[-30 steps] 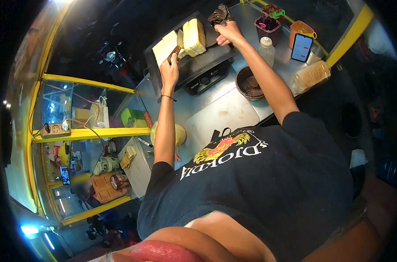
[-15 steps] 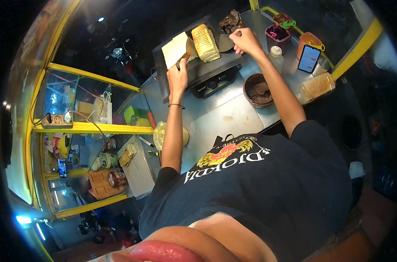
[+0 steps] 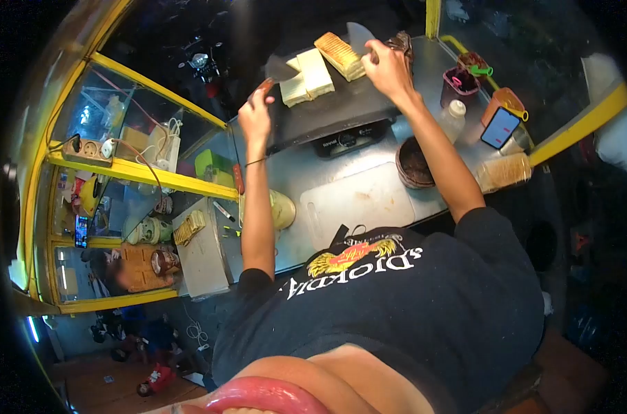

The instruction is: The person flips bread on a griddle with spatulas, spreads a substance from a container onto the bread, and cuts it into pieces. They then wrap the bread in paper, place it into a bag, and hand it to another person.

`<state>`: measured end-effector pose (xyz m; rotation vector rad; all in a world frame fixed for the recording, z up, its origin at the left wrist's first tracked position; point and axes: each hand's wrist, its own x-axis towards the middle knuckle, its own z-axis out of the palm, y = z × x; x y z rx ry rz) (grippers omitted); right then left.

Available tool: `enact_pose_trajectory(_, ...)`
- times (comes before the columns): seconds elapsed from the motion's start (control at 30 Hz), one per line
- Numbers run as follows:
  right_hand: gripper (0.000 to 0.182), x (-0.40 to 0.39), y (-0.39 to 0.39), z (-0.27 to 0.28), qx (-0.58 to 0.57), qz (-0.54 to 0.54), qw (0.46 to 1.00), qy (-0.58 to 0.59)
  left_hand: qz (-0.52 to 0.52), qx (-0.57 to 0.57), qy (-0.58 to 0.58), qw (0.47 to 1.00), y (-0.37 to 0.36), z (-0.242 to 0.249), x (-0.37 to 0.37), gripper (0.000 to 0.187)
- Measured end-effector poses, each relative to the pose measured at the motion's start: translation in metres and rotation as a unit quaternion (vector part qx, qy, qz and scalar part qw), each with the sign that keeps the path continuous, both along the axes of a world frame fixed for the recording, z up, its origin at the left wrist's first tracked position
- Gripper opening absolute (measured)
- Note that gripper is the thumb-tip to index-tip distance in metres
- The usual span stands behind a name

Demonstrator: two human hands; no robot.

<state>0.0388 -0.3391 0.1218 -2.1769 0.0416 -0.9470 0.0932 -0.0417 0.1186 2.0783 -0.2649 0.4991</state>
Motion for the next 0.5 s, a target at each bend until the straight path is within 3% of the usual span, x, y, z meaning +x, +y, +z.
enact_pose_trajectory(0.07,0.028,-0.003,0.015,-0.004,0.039,0.064,0.997,0.023,0.049,0.024,0.032,0.998,0.033,0.000,0.014,0.041)
enact_pose_trajectory(0.13,0.031,0.008,0.030,-0.022,0.004,0.044,0.997,0.068,0.073,0.044,0.050,0.995,0.047,-0.007,0.020,0.044)
enact_pose_trajectory(0.3,0.033,0.020,0.072,-0.053,-0.077,0.067,0.987,0.127,0.032,0.114,0.052,0.992,0.038,-0.022,0.006,0.046)
enact_pose_trajectory(0.5,0.031,-0.021,0.058,-0.045,-0.018,0.103,0.986,0.130,0.003,0.141,0.092,0.986,0.066,-0.008,-0.015,0.041)
